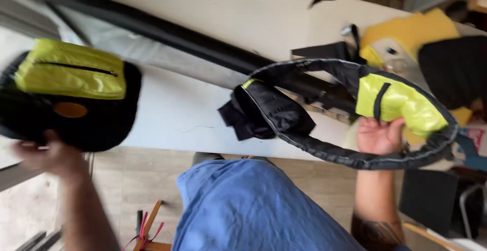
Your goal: Trimming fabric edges with scissors and securing them with clips to prepare a padded bag for sewing.
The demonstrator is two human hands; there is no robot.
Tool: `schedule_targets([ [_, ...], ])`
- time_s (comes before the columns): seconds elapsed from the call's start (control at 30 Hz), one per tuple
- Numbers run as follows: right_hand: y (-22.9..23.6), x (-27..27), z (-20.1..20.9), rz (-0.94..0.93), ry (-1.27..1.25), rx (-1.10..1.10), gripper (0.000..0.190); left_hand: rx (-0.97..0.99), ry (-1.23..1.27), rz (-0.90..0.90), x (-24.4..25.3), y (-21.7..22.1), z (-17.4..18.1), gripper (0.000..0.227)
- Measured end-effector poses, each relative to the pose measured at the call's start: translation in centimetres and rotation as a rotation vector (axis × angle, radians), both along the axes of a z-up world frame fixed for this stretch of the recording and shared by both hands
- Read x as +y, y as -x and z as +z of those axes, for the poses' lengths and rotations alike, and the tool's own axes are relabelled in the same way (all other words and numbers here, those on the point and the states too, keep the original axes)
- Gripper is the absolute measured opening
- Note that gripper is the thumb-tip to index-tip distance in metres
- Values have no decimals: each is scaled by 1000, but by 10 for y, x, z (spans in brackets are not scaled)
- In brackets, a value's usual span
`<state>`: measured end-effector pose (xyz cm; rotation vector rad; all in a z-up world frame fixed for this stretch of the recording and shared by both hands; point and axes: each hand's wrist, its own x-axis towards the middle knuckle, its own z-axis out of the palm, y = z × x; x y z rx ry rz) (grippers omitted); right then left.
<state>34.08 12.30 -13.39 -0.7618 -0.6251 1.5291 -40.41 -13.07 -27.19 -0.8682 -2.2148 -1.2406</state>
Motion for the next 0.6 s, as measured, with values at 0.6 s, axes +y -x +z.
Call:
schedule_targets([
  [0.6,-221,-65,-78,68,-100,39,28,-26,1636,-1217,260,-356,262,13],
])
